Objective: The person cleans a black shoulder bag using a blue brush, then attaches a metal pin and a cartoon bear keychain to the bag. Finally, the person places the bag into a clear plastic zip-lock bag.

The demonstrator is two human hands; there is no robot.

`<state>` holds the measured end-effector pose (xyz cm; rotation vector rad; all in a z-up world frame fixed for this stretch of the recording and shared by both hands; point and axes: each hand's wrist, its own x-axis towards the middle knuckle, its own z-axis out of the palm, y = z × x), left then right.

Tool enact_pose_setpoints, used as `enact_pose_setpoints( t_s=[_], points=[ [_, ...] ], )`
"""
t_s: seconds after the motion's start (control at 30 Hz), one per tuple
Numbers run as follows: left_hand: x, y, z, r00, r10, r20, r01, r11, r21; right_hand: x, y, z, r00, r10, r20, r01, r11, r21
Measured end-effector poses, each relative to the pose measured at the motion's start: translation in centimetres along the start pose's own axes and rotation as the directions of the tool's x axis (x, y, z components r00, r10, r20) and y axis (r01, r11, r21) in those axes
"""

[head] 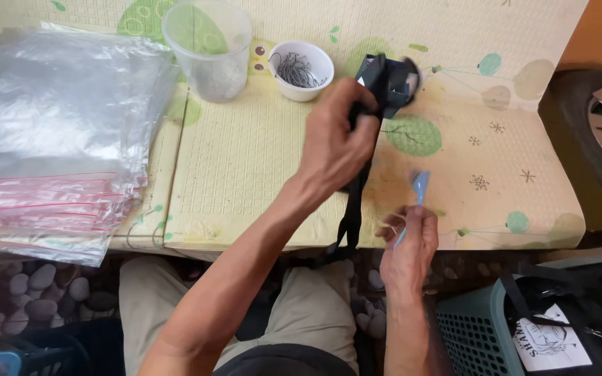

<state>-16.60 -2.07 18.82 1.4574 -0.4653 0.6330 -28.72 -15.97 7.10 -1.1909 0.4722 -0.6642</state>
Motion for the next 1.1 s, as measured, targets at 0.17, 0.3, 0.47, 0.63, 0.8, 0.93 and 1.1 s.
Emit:
enact_pose_setpoints(
  t_s=[0.17,0.3,0.47,0.63,0.8,0.93,1.1],
  points=[
    [-1.1,-1.2,-6.4,0.934,-0.338,-0.111,0.261,0.863,-0.433,-0.5,-3.4,4.7,0.993,-0.098,0.067,0.099,0.995,-0.001],
    [-6.7,-11.1,-11.1,0.673,-0.706,-0.219,0.613,0.698,-0.37,0.5,-2.4,6.7,0.992,-0.041,0.116,0.057,0.989,-0.137],
    [-10.5,-9.9,-15.4,0.753,-0.644,-0.136,0.654,0.754,0.051,2.5,1.7,6.2,0.97,-0.126,0.208,0.201,0.896,-0.395],
    [-9.4,-5.9,-16.8,0.907,-0.222,-0.359,0.369,0.83,0.418,0.2,1.0,7.1,0.871,-0.351,0.344,0.491,0.619,-0.613],
    [-9.3,-5.4,-16.6,0.947,-0.265,0.185,0.098,0.78,0.618,-4.8,-0.5,10.4,0.71,-0.354,0.608,0.664,0.622,-0.414],
    [-10.5,-8.1,-17.2,0.952,-0.272,0.138,0.136,0.784,0.606,-5.6,0.3,10.0,0.566,-0.14,0.813,0.719,0.566,-0.403],
    [-10.8,-9.4,-17.5,0.944,-0.325,0.057,0.227,0.766,0.602,-2.3,-2.1,6.4,0.767,-0.043,0.64,0.614,0.339,-0.713]
  ],
)
